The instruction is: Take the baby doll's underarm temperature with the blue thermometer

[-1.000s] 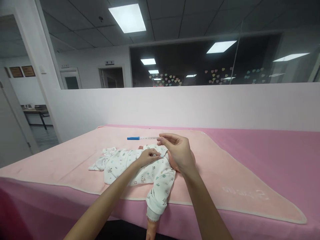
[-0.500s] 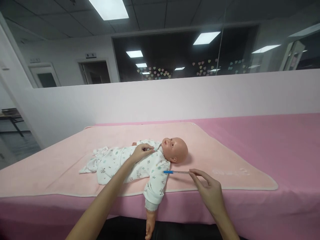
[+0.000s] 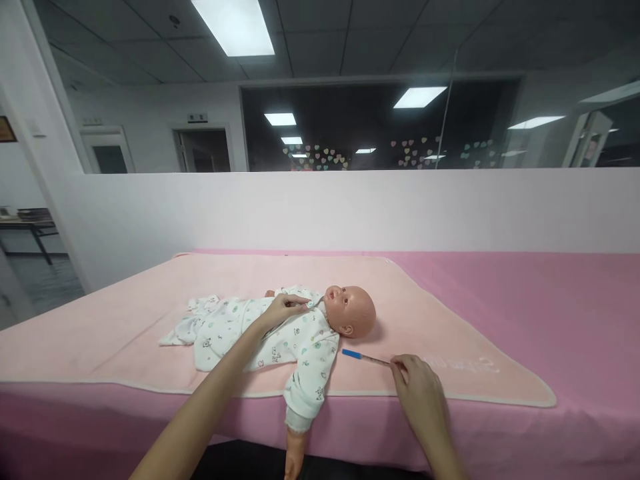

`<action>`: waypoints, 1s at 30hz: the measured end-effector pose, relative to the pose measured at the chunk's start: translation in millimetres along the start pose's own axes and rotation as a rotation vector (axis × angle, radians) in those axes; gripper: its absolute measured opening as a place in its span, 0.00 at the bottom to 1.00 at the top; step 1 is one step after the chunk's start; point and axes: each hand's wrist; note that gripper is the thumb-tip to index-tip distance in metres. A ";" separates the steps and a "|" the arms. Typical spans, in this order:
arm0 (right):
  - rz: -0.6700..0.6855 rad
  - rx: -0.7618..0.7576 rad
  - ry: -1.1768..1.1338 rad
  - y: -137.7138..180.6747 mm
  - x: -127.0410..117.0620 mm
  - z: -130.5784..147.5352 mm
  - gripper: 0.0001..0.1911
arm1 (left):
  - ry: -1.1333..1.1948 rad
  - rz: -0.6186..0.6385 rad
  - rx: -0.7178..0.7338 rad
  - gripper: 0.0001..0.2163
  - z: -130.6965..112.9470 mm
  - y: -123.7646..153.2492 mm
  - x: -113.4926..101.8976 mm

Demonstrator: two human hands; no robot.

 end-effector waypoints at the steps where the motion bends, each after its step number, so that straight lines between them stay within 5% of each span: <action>1: -0.002 0.010 0.006 -0.7 0.6 -1.2 0.15 | 0.009 -0.010 0.004 0.20 0.7 0.3 0.5; 5: -0.023 0.057 -0.031 -2.4 -2.7 3.0 0.15 | 0.047 -0.067 0.003 0.18 2.3 1.7 1.8; 9: -0.188 0.171 -0.113 0.6 1.5 45.5 0.14 | 0.090 -0.087 0.002 0.16 2.4 2.0 1.5; 14: -0.083 -0.250 -0.127 -23.0 34.9 140.2 0.13 | 0.103 -0.099 0.007 0.15 4.3 1.0 1.4; 17: -0.076 -0.243 0.117 -52.1 56.2 177.0 0.12 | 0.113 -0.091 0.007 0.14 4.7 0.9 1.7; 21: -0.070 -0.203 0.240 -71.7 72.6 185.7 0.11 | 0.133 -0.105 0.029 0.13 4.5 1.3 2.0; 30: -0.294 -0.241 -0.226 -60.7 78.5 170.7 0.08 | 0.092 -0.134 0.040 0.13 9.6 -2.5 0.2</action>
Point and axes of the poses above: each hand's wrist, its own y-axis away from the middle knuckle, its own x-axis out of the palm, z = x × y, and after that the axes turned 5 degrees about z, right-handed
